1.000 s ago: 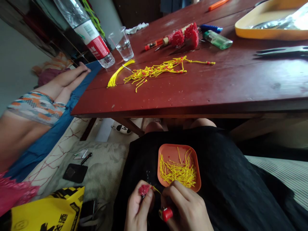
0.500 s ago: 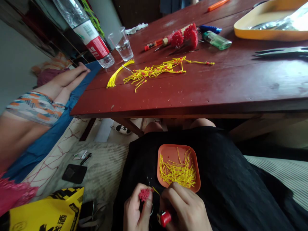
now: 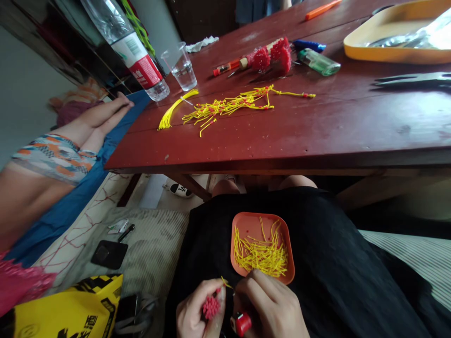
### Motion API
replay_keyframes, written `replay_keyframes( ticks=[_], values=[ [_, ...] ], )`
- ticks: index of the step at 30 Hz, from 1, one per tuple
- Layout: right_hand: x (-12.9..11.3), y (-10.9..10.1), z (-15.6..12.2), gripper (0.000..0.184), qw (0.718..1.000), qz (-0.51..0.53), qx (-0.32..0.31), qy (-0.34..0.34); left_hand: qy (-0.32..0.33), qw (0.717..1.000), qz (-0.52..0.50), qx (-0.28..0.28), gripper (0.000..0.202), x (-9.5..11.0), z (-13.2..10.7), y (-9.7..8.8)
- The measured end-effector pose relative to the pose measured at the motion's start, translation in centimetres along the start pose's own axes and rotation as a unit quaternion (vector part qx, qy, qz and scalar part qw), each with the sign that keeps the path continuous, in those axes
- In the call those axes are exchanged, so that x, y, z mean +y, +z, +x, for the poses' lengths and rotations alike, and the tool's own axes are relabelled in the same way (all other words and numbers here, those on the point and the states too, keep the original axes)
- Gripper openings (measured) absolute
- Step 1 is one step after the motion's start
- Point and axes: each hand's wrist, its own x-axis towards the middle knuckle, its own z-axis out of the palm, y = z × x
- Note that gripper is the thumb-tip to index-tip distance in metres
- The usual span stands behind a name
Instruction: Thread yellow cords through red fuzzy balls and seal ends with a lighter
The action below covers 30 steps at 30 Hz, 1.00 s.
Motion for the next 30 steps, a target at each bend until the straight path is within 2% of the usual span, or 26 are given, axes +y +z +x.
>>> replay_keyframes(
  ticks=[2,5,7,9,12,15,17,20,22,24,26,28,30],
  values=[
    [0.0,-0.1,0.1,0.010,1.000,0.009,-0.002,0.002,-0.023,1.000,-0.005,-0.013,0.002,-0.1,0.1,0.1],
    [0.0,-0.2,0.1,0.011,1.000,0.012,-0.016,0.004,-0.110,0.992,-0.063,-0.019,0.019,-0.3,0.3,0.2],
    [0.0,-0.2,0.1,0.013,1.000,0.010,-0.022,0.007,-0.197,0.970,-0.140,-0.003,0.028,-0.5,0.4,0.4],
    [0.1,-0.2,0.0,0.013,1.000,0.017,-0.025,0.009,-0.273,0.937,-0.216,-0.001,0.034,-0.7,0.5,0.5],
    [0.2,-0.5,0.0,0.009,0.998,0.045,-0.036,0.016,-0.319,0.903,-0.288,-0.028,0.037,-0.8,0.7,0.6],
    [0.1,-0.9,0.3,0.009,0.991,0.094,-0.079,0.046,-0.303,0.902,-0.302,-0.063,0.032,-0.8,0.8,0.5],
    [-0.1,-1.1,0.8,0.012,0.979,0.138,-0.102,0.108,-0.282,0.912,-0.285,-0.084,0.028,-0.8,0.8,0.4],
    [-0.3,-1.2,1.6,0.010,0.933,0.238,-0.129,0.235,-0.269,0.920,-0.260,-0.116,0.023,-0.6,0.7,0.3],
    [-0.1,-1.2,1.8,0.014,0.894,0.308,-0.155,0.285,-0.260,0.918,-0.255,-0.159,0.020,-0.5,0.7,0.3],
    [0.2,-1.1,1.8,0.021,0.876,0.341,-0.177,0.292,-0.243,0.914,-0.246,-0.213,0.020,-0.3,0.8,0.1],
    [0.4,-1.2,1.5,0.026,0.878,0.334,-0.189,0.284,-0.227,0.913,-0.215,-0.261,0.020,0.1,1.1,-0.2],
    [0.3,-1.5,0.9,0.026,0.883,0.323,-0.184,0.287,-0.198,0.923,-0.143,-0.298,0.017,0.5,1.6,-0.8],
    [-0.2,-2.1,0.3,0.022,0.875,0.330,-0.177,0.306,-0.149,0.917,-0.050,-0.367,0.014,0.9,2.1,-1.6]
  ],
)
